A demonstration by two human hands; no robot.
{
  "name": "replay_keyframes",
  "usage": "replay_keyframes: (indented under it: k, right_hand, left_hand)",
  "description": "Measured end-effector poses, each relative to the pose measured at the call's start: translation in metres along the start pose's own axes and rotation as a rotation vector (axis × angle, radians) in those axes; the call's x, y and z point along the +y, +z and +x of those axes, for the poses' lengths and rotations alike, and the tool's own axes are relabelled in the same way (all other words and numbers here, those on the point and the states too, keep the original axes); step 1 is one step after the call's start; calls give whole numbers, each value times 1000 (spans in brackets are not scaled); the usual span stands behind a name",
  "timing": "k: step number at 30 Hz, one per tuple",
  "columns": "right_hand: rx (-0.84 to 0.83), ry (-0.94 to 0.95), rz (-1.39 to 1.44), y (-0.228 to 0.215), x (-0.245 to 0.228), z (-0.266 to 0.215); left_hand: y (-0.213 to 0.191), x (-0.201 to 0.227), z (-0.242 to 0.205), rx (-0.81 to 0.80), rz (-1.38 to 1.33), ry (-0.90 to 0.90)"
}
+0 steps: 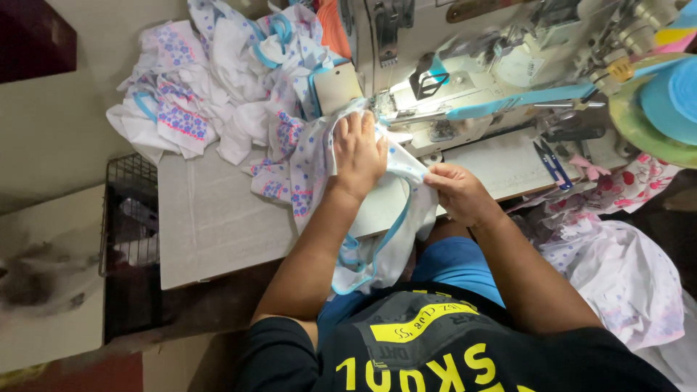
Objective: Sorting and unfolding patterned fabric pieces on a sewing machine table
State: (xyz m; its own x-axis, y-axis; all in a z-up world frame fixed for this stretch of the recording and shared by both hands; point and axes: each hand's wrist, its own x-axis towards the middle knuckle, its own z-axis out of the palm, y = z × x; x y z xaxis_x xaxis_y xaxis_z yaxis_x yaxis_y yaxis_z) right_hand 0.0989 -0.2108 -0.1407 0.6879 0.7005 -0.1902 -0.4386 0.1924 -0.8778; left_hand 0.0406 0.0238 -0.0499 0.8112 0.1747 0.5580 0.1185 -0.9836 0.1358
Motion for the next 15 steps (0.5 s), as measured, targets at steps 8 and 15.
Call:
replay_keyframes:
  k: [8,15]
  right_hand:
    - [78,-5,4,3,15,8]
    - [65,6,60,15,16,6]
  left_hand:
    - [-43,16,-51,138,-379,-120]
    - [19,30,-89,-443,-1846,-634]
